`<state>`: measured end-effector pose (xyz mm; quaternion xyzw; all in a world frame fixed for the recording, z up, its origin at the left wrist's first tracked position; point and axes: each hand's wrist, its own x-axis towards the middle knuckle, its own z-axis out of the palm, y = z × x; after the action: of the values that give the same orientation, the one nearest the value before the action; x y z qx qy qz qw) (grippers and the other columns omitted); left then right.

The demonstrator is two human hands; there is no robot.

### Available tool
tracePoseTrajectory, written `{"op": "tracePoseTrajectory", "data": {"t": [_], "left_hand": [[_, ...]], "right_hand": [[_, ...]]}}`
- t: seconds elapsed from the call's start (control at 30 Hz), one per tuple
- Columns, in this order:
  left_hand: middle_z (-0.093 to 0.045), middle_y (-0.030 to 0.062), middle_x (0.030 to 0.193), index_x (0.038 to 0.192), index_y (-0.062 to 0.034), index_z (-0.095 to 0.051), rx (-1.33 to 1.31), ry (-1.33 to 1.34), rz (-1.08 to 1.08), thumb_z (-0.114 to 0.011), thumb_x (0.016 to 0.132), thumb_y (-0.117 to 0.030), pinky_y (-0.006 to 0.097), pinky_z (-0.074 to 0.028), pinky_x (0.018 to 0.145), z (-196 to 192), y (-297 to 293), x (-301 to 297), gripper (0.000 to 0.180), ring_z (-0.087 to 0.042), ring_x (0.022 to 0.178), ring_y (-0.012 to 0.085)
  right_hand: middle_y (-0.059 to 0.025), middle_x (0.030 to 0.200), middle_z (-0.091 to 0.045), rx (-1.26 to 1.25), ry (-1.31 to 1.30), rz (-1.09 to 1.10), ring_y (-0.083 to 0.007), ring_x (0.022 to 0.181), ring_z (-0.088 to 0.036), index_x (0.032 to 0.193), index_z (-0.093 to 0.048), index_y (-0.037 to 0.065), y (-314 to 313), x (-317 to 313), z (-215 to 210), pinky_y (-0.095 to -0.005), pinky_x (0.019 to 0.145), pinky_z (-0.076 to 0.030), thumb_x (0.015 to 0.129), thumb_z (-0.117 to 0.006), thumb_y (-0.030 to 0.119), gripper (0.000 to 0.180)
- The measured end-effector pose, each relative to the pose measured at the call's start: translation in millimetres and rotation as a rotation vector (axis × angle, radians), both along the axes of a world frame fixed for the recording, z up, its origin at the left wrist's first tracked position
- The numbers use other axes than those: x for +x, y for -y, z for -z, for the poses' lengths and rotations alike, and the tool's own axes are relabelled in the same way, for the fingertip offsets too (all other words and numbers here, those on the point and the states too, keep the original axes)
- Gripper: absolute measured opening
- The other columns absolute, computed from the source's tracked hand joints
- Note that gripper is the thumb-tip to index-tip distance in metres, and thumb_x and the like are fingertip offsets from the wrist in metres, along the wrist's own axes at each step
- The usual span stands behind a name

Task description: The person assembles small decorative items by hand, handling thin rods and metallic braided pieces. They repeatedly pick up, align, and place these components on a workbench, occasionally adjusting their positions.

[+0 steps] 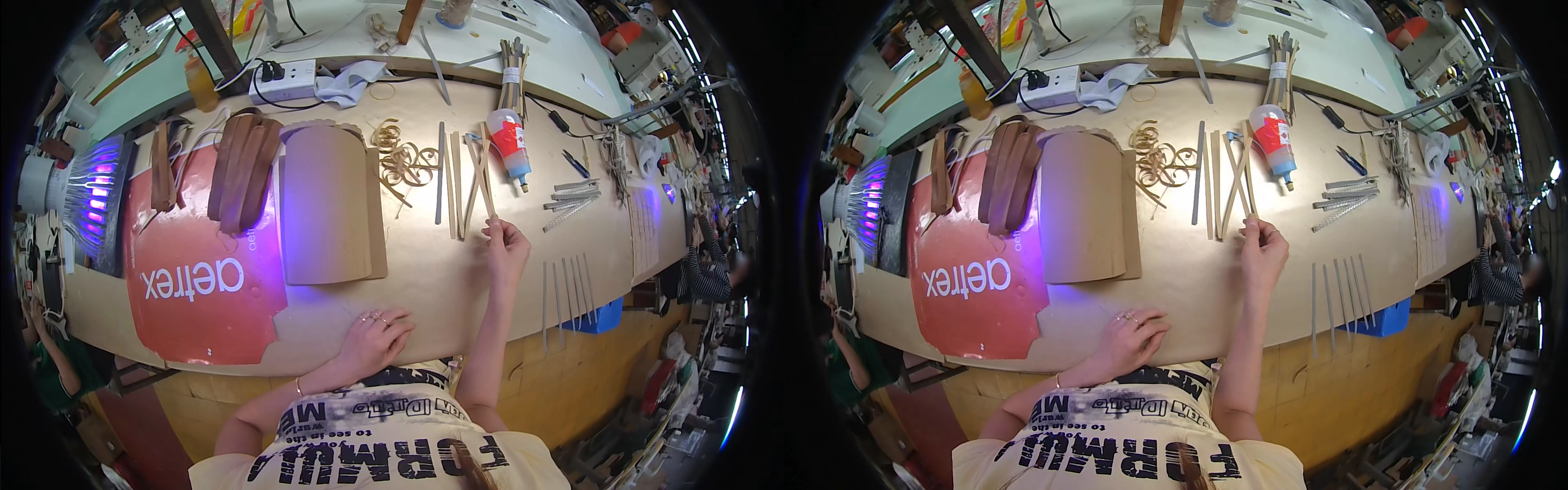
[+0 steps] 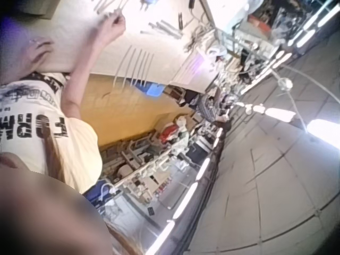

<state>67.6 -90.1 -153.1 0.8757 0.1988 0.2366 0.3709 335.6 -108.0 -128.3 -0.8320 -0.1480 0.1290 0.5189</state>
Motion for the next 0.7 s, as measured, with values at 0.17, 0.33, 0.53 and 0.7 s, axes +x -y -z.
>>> {"op": "tracePoseTrajectory", "data": {"t": [0.17,0.33,0.53,0.7], "left_hand": [[-0.065,0.0058,0.108,0.096,-0.0106,-0.068,0.012,-0.010,-0.002,-0.072,0.079,-0.011,0.037,-0.050,0.076,-3.1,-0.7,0.8,0.017,-0.064,0.087,0.0249],[-0.065,0.0057,0.107,0.097,-0.0105,-0.069,-0.011,-0.005,-0.007,-0.073,0.079,-0.009,0.036,-0.050,0.074,-3.9,-1.1,1.8,0.018,-0.064,0.085,0.0250],[-0.065,0.0056,0.107,0.095,-0.0102,-0.069,0.006,-0.012,-0.002,-0.073,0.079,-0.009,0.036,-0.050,0.073,-4.8,-1.6,2.2,0.017,-0.064,0.085,0.0246],[-0.065,0.0052,0.107,0.095,-0.0104,-0.069,0.020,-0.012,-0.002,-0.072,0.079,-0.009,0.036,-0.050,0.073,-5.0,-2.7,1.7,0.017,-0.064,0.085,0.0244]], "right_hand": [[-0.0082,0.073,-0.068,-0.007,-0.041,-0.058,-0.0096,0.062,-0.058,0.092,-0.070,-0.006,-4.6,-5.8,-0.6,-0.0261,0.057,-0.046,0.094,-0.065,0.029,0.035],[-0.0112,0.072,-0.068,-0.301,0.126,-0.064,-0.0191,0.065,-0.064,0.091,-0.071,-0.002,-11.7,-13.6,-7.6,-0.0338,0.064,-0.050,0.093,-0.064,0.035,0.037],[-0.0112,0.087,-0.068,-0.460,0.432,-0.056,-0.0291,0.078,-0.067,0.099,-0.069,0.004,-41.1,0.6,-7.1,-0.0416,0.071,-0.050,0.090,-0.066,0.037,0.035],[-0.0102,0.091,-0.068,-0.616,0.366,-0.066,-0.0296,0.081,-0.067,0.093,-0.068,0.005,-66.0,4.7,-1.1,-0.0428,0.073,-0.050,0.091,-0.064,0.038,0.033]]}}
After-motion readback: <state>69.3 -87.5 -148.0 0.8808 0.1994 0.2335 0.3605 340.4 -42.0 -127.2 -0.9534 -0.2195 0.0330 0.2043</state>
